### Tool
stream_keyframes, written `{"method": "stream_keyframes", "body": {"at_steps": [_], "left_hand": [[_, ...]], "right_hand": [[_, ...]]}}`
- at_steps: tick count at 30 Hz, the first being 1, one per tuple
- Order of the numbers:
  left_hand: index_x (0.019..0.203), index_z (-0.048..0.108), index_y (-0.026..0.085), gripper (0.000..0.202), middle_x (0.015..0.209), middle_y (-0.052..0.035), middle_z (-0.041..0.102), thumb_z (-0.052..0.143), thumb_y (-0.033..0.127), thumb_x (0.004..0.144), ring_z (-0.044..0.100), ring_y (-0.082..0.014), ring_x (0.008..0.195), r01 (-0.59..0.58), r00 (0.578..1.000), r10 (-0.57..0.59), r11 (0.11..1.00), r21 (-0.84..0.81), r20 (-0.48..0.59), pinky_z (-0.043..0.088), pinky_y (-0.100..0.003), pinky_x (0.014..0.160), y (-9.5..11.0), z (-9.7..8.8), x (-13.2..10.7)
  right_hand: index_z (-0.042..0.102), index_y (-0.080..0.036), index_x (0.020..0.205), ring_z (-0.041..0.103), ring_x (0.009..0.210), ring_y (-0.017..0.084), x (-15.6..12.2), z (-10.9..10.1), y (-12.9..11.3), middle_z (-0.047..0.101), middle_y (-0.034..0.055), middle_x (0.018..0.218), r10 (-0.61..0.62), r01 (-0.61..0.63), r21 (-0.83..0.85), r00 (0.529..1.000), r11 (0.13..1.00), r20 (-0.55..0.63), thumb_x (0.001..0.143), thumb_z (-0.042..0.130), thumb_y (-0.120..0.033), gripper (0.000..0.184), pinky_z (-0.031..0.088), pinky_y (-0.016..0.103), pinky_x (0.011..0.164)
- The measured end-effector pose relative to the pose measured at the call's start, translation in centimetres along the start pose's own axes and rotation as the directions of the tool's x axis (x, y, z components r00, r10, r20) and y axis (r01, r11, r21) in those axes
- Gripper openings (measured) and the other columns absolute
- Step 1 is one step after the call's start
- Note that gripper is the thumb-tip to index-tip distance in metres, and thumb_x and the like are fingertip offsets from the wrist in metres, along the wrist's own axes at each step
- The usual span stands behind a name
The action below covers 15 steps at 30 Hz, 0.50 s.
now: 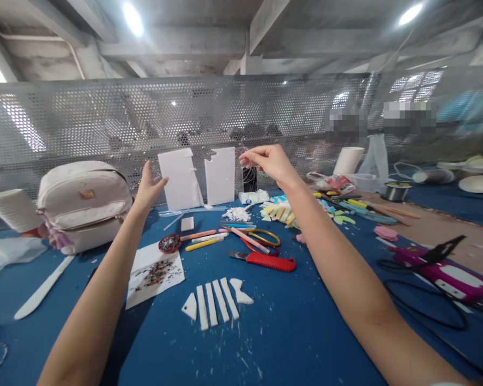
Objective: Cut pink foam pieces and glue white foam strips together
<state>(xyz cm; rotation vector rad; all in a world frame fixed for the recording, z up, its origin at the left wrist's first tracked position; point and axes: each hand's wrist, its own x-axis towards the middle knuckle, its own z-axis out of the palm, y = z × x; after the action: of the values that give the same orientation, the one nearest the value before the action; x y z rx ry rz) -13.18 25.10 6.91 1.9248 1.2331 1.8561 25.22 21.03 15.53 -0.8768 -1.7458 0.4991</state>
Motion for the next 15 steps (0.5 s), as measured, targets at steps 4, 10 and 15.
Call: {"method": "stream_keyframes", "body": {"at_steps": [4, 10, 15], "left_hand": [[0.139, 0.053, 0.021, 0.045, 0.145, -0.0118, 0.052, 0.067, 0.033, 0.097, 0.058, -0.0309, 0.124, 0.048, 0.997, -0.047, 0.999, 0.024, -0.057, 0.051, -0.054, 0.101, 0.3, 0.1, -0.1], [0.137, 0.055, 0.021, 0.043, 0.144, -0.0116, 0.053, 0.066, 0.033, 0.098, 0.059, -0.0297, 0.122, 0.098, 0.993, -0.093, 0.993, 0.065, -0.078, 0.052, -0.053, 0.100, 0.9, 0.1, -0.3], [0.136, 0.056, 0.021, 0.042, 0.143, -0.0113, 0.054, 0.066, 0.033, 0.098, 0.060, -0.0290, 0.121, 0.117, 0.990, -0.110, 0.990, 0.083, -0.092, 0.053, -0.051, 0.099, 1.2, 0.0, -0.5]], "right_hand": [[0.081, -0.017, 0.089, 0.069, 0.074, 0.018, 0.1, 0.0, 0.1, 0.080, 0.0104, 0.090, -0.001, 0.001, 0.006, 1.000, 1.000, -0.006, 0.088, 0.068, -0.040, 0.026, 0.047, 0.029, 0.059], [0.081, -0.018, 0.085, 0.068, 0.071, 0.018, 0.1, -0.2, 0.1, 0.079, 0.0095, 0.087, -0.005, 0.005, 0.010, 1.000, 1.000, -0.018, 0.088, 0.069, -0.037, 0.023, 0.046, 0.029, 0.059], [0.080, -0.018, 0.085, 0.068, 0.071, 0.017, 0.1, -0.2, 0.2, 0.079, 0.0088, 0.086, -0.002, 0.003, 0.013, 1.000, 1.000, -0.022, 0.088, 0.070, -0.039, 0.023, 0.044, 0.028, 0.057]]}}
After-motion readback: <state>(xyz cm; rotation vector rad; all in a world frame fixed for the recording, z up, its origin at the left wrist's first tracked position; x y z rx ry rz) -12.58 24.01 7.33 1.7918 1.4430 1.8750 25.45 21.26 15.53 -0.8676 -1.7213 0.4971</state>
